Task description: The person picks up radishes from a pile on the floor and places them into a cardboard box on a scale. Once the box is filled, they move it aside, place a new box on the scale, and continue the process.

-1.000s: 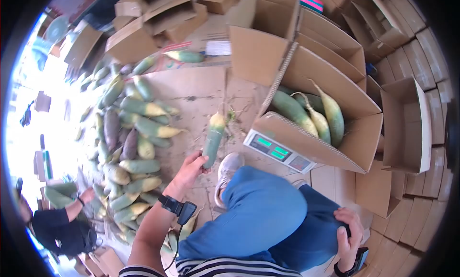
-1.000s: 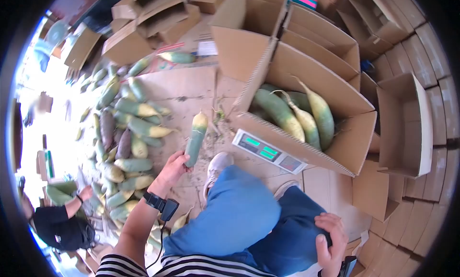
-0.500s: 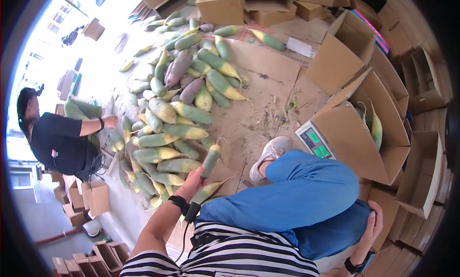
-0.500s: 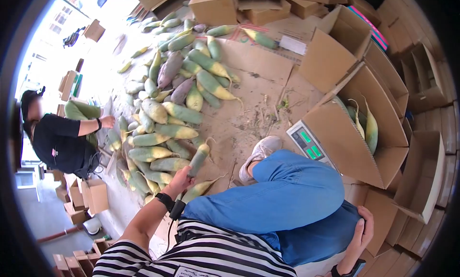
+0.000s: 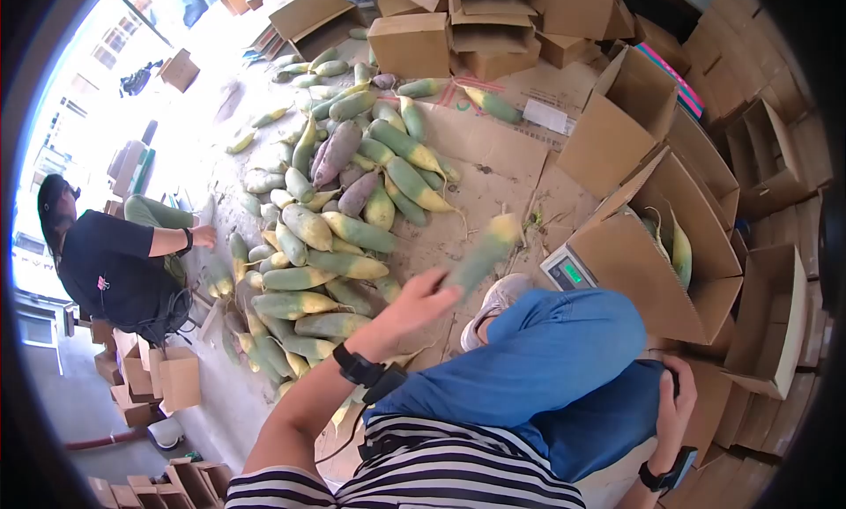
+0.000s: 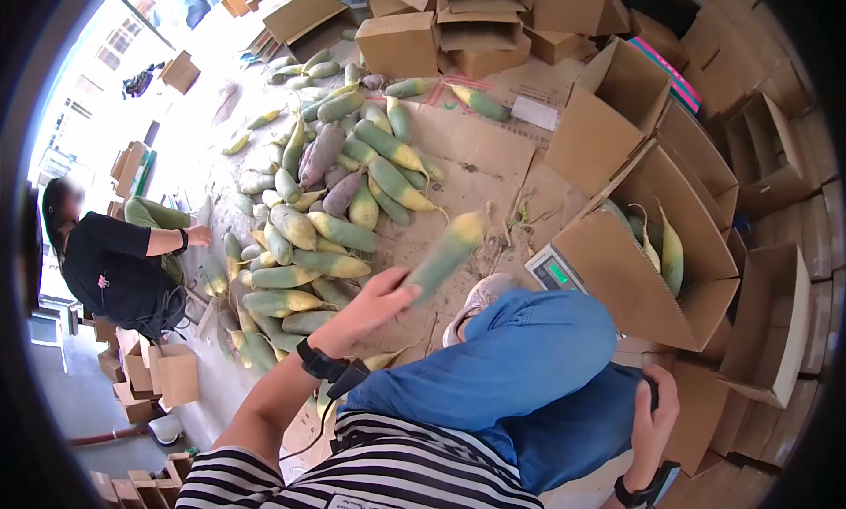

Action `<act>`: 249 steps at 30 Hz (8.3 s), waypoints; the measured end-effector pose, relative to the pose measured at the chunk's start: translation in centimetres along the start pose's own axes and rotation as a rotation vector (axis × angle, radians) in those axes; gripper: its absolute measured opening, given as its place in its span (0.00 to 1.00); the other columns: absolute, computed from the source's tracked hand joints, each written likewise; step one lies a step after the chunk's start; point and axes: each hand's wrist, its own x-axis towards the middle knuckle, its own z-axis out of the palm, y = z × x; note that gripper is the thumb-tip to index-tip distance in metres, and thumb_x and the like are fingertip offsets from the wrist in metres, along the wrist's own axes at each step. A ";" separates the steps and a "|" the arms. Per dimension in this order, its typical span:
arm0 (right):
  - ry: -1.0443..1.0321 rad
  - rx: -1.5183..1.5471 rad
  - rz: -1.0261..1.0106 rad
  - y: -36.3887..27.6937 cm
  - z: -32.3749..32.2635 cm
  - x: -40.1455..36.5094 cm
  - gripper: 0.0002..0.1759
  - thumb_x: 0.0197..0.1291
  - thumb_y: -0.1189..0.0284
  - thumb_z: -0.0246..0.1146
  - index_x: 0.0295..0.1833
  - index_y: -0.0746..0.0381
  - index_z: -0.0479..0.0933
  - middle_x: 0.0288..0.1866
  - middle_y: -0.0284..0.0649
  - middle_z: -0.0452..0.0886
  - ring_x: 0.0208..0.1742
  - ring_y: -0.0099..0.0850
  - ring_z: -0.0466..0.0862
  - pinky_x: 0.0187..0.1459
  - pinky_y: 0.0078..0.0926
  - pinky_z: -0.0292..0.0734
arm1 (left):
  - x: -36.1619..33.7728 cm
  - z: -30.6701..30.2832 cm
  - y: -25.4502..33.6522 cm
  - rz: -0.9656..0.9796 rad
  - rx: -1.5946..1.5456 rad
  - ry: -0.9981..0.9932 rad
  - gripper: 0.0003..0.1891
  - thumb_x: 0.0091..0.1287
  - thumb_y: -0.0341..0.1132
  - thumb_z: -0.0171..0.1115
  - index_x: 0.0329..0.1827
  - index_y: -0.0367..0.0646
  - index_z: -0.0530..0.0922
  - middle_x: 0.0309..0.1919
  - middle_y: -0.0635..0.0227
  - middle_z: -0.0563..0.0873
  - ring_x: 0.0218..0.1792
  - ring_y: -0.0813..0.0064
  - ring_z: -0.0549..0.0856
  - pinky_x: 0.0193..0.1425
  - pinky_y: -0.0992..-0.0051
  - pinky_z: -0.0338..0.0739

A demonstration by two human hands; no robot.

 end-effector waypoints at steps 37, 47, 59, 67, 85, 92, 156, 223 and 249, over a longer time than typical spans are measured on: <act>0.285 -0.090 -0.230 0.5 3.3 -2.6 0.22 0.60 0.68 0.59 0.60 0.64 0.76 0.64 0.49 0.74 0.67 0.51 0.71 0.68 0.45 0.65 | 3.4 10.1 11.5 0.963 0.954 -0.049 0.37 0.49 0.42 0.77 0.64 0.40 0.74 0.61 0.53 0.74 0.62 0.49 0.73 0.67 0.56 0.69; 0.339 -0.035 -0.216 1.3 2.8 -3.3 0.21 0.60 0.68 0.59 0.58 0.63 0.77 0.64 0.48 0.76 0.67 0.49 0.72 0.68 0.45 0.65 | 2.7 8.7 15.4 0.855 1.195 -0.179 0.32 0.60 0.43 0.70 0.65 0.38 0.72 0.62 0.50 0.74 0.62 0.49 0.74 0.67 0.59 0.69; 0.315 0.491 0.122 5.9 -5.9 -1.0 0.16 0.72 0.69 0.56 0.60 0.67 0.75 0.55 0.39 0.80 0.56 0.27 0.80 0.58 0.26 0.73 | 21.9 20.1 17.1 0.816 0.911 0.014 0.30 0.66 0.51 0.62 0.59 0.31 0.75 0.54 0.40 0.80 0.59 0.49 0.77 0.64 0.59 0.72; 0.382 0.176 0.314 15.1 -9.1 11.6 0.31 0.64 0.55 0.67 0.59 0.70 0.74 0.48 0.44 0.83 0.47 0.27 0.83 0.50 0.22 0.77 | 26.6 21.8 17.5 0.614 1.018 -0.015 0.29 0.64 0.53 0.62 0.54 0.32 0.79 0.45 0.41 0.85 0.50 0.45 0.83 0.57 0.56 0.76; 0.252 0.072 0.486 16.1 -8.8 5.8 0.21 0.60 0.60 0.62 0.35 0.72 0.79 0.25 0.45 0.80 0.27 0.33 0.81 0.34 0.33 0.75 | 23.3 24.0 18.4 0.869 1.091 -0.199 0.15 0.64 0.40 0.60 0.45 0.37 0.82 0.39 0.44 0.85 0.45 0.43 0.83 0.50 0.53 0.75; 0.541 0.106 0.726 16.5 -9.8 -16.4 0.22 0.61 0.61 0.66 0.25 0.68 0.75 0.17 0.29 0.69 0.22 0.17 0.68 0.22 0.27 0.63 | 11.0 31.6 18.2 0.894 1.052 -0.630 0.15 0.65 0.37 0.59 0.46 0.33 0.79 0.34 0.43 0.85 0.40 0.42 0.84 0.45 0.57 0.77; 0.828 -0.085 0.352 8.9 -22.9 -11.0 0.18 0.73 0.62 0.54 0.44 0.69 0.75 0.31 0.42 0.76 0.35 0.30 0.76 0.40 0.31 0.72 | 4.3 13.0 12.6 1.092 1.436 0.000 0.20 0.50 0.47 0.71 0.37 0.40 0.79 0.36 0.60 0.81 0.46 0.58 0.78 0.53 0.60 0.69; -0.529 -0.723 -0.382 0.6 11.6 11.1 0.13 0.60 0.63 0.65 0.40 0.62 0.79 0.36 0.48 0.83 0.39 0.50 0.84 0.40 0.44 0.80 | 11.7 -18.7 -27.4 -0.577 -0.792 0.883 0.34 0.57 0.58 0.72 0.61 0.49 0.71 0.49 0.62 0.78 0.47 0.61 0.79 0.53 0.54 0.74; -0.166 0.386 -0.470 -9.1 8.8 13.2 0.34 0.59 0.62 0.70 0.68 0.61 0.68 0.51 0.46 0.81 0.50 0.39 0.83 0.54 0.36 0.78 | 4.4 5.2 12.5 0.805 0.611 0.115 0.33 0.49 0.31 0.74 0.60 0.36 0.72 0.51 0.60 0.81 0.51 0.61 0.82 0.56 0.67 0.76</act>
